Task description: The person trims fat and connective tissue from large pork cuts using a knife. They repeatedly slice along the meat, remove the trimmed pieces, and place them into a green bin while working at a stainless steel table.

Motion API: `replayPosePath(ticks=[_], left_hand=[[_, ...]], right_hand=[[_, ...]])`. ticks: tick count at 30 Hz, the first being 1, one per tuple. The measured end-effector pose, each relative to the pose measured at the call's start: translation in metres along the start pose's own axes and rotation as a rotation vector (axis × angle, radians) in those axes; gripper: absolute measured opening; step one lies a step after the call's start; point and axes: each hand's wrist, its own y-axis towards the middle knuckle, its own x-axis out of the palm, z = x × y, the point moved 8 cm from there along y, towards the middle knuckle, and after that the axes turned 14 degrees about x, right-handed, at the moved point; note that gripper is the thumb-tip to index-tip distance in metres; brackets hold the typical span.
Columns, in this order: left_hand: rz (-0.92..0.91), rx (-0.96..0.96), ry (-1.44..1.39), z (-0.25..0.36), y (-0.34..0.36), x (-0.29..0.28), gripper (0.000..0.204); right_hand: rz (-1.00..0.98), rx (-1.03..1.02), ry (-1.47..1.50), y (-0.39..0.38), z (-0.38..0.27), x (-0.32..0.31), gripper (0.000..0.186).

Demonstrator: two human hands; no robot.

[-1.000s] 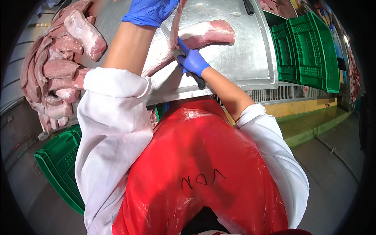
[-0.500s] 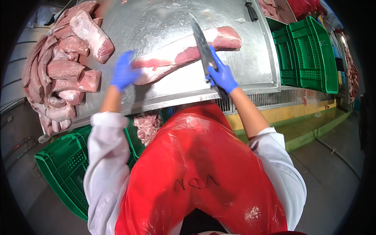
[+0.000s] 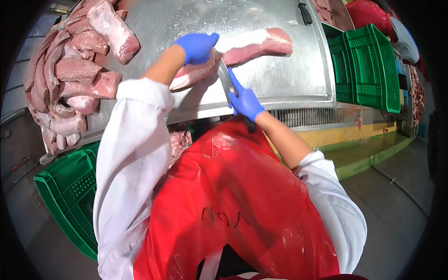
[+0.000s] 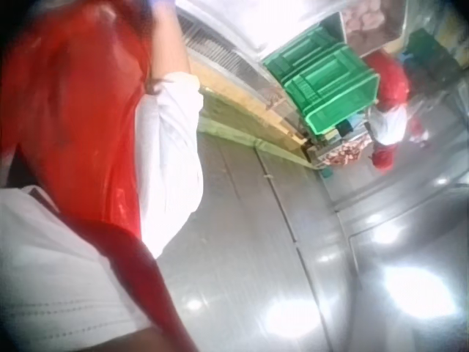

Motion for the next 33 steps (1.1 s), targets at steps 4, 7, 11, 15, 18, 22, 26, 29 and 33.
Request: replayPosePath(ticks=[4,7,11,15,18,22,26,29,33], left_hand=[[-0.102,0.006,0.102,0.016,0.013,-0.025,0.026],[-0.086,0.004,0.068,-0.003,0.007,-0.024,0.022],[-0.070,0.044,0.067,-0.003,-0.004,-0.031,0.020],[-0.166,0.016,0.172,0.018,-0.006,-0.054,0.025],[-0.133,0.016,0.217,0.004,-0.023,-0.063,0.022],[-0.068,-0.064,0.155,0.020,-0.045,-0.082,0.026],[-0.060,-0.058,0.192,0.030,-0.046,-0.099,0.027],[-0.037,-0.117,0.207,0.022,-0.071,-0.115,0.026],[0.055,-0.083,0.223,0.040,-0.088,-0.132,0.025]], right_hand=[[0.008,0.036,0.138,0.046,-0.042,-0.006,0.078],[-0.074,0.040,0.088,0.025,-0.029,0.010,0.078],[-0.092,-0.001,0.169,0.001,-0.012,0.034,0.079],[-0.027,0.017,0.229,0.060,-0.057,0.016,0.078],[-0.099,-0.053,0.150,0.024,-0.036,0.045,0.079],[-0.118,-0.030,0.129,0.010,-0.030,0.059,0.081],[-0.087,-0.025,0.173,0.067,-0.091,0.057,0.081],[-0.148,-0.034,0.103,0.032,-0.068,0.098,0.083],[-0.157,0.036,0.201,0.033,-0.076,0.106,0.086]])
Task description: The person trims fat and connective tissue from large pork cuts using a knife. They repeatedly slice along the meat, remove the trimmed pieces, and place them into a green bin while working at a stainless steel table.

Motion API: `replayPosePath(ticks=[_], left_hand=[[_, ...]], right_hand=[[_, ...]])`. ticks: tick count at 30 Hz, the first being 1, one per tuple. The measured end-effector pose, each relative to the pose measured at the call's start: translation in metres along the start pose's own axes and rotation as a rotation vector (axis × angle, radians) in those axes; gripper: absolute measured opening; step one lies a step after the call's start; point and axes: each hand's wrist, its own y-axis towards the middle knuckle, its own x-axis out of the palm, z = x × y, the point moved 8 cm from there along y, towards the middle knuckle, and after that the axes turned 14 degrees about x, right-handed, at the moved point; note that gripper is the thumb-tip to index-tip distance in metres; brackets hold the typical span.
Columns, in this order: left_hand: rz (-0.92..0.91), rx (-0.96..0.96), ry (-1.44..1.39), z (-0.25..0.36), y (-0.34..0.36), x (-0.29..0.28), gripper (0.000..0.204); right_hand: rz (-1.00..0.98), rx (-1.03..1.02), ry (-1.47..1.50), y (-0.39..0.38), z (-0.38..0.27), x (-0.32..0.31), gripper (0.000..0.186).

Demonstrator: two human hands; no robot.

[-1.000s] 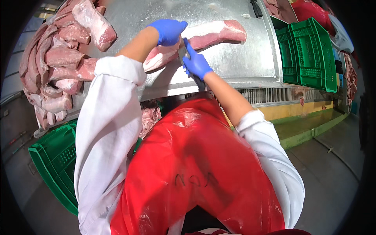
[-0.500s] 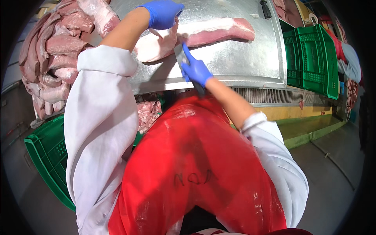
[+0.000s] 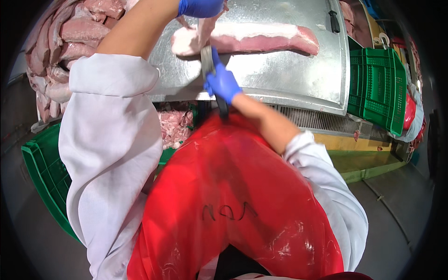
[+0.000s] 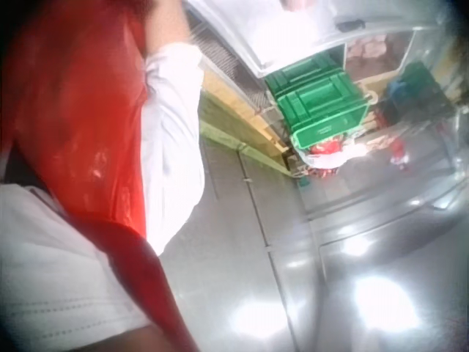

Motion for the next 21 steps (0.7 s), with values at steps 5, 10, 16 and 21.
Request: replayPosePath(ticks=[5,10,16,21], left_hand=[[-0.035,-0.001,0.063,-0.006,0.001,-0.011,0.024],[-0.003,0.005,0.069,0.013,-0.027,-0.040,0.023],[0.124,-0.061,0.146,0.001,-0.036,-0.067,0.016],[0.222,0.026,0.186,0.045,-0.052,-0.109,0.012]], right_hand=[[0.049,-0.065,0.084,0.037,-0.031,0.007,0.085],[0.362,-0.516,-0.286,0.030,-0.016,0.027,0.078],[0.495,-0.671,-0.252,0.028,-0.028,0.047,0.080],[-0.046,-0.134,0.222,0.035,-0.059,0.044,0.080]])
